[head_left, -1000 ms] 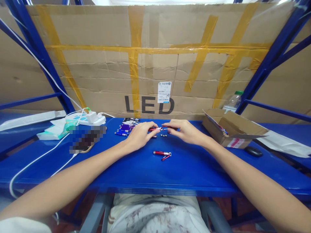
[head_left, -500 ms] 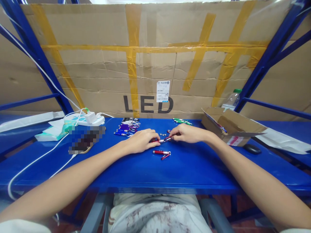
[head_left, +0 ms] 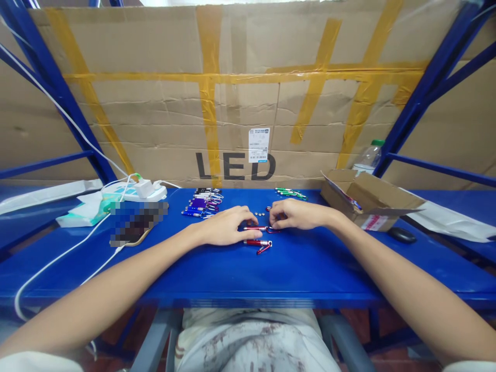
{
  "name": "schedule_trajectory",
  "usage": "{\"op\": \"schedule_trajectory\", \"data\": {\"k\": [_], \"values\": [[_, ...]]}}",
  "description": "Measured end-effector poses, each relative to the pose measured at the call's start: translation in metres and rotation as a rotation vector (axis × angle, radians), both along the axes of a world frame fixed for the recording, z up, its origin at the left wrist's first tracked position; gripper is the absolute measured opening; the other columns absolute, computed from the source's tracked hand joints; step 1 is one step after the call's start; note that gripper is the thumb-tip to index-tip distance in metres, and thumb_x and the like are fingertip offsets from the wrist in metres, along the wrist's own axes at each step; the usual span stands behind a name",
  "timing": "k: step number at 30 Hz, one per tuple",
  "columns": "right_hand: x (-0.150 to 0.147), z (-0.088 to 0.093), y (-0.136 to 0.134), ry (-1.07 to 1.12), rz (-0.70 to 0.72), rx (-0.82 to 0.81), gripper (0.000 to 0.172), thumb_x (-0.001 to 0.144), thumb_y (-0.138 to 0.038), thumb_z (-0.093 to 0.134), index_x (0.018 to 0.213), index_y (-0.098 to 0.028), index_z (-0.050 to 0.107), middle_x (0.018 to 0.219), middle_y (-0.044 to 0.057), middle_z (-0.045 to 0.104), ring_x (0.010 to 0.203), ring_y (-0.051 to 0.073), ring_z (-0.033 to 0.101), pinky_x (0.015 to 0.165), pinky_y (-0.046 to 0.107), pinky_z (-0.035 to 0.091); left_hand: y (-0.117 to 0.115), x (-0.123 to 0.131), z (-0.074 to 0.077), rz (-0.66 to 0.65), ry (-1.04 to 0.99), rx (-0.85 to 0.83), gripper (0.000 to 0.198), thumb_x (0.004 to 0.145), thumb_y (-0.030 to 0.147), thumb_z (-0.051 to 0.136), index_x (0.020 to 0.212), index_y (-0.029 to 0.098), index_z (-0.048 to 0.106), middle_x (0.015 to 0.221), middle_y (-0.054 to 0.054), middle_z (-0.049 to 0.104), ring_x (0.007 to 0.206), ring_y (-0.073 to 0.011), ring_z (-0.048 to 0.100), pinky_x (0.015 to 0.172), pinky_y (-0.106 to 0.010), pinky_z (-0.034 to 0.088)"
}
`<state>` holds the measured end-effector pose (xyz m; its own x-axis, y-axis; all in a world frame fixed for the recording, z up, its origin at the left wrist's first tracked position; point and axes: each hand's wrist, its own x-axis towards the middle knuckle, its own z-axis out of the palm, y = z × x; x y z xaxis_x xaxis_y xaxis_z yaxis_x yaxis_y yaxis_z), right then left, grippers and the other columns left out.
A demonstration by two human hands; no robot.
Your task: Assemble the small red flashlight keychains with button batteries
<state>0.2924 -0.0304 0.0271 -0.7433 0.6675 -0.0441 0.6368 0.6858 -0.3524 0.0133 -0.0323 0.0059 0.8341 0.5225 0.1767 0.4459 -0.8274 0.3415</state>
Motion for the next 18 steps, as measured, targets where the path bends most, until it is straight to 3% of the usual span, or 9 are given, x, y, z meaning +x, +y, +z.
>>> {"op": "schedule_trajectory", "data": {"k": [5,10,15,18], "values": [[-0.005,0.006,-0.009,0.012,-0.082,-0.047,0.038,0.101,-0.055,0.058,0.093,-0.019,0.069,0.097,0.007,0.073,0.083,0.021,0.063,0.076,0.032,0.046,-0.003,0.0,0.001,-0.052,0.006,-0.038,0.057,0.093,0.066,0.072,0.131,0.024,0.069,0.118,-0.008,0.067,0.113,-0.0266,0.064,0.098,-0.037,0.049],[-0.02,0.004,-0.022,-0.052,-0.19,-0.102,0.064,0.081,-0.078,0.074,0.108,-0.022,0.061,0.105,0.007,0.071,0.086,0.024,0.063,0.07,0.033,0.045,0.004,-0.001,-0.007,-0.039,-0.004,0.016,0.034,0.104,0.051,0.061,0.121,0.023,0.07,0.112,-0.007,0.068,0.106,-0.0248,0.065,0.093,-0.036,0.049],[-0.037,-0.004,-0.031,-0.103,-0.219,0.025,0.059,0.084,-0.079,0.07,0.099,-0.023,0.056,0.105,0.01,0.068,0.091,0.028,0.063,0.072,0.036,0.046,0.005,-0.001,-0.01,-0.014,-0.01,0.056,0.028,0.106,0.046,0.056,0.114,0.022,0.068,0.108,-0.007,0.069,0.101,-0.0241,0.065,0.088,-0.035,0.05],[-0.041,-0.009,-0.031,-0.117,-0.219,0.104,0.054,0.094,-0.077,0.059,0.097,-0.023,0.055,0.105,0.011,0.067,0.093,0.029,0.063,0.075,0.038,0.046,0.003,0.0,-0.009,0.003,-0.014,0.029,0.022,0.103,0.041,0.059,0.109,0.021,0.066,0.104,-0.006,0.068,0.094,-0.0224,0.066,0.082,-0.033,0.049]]}}
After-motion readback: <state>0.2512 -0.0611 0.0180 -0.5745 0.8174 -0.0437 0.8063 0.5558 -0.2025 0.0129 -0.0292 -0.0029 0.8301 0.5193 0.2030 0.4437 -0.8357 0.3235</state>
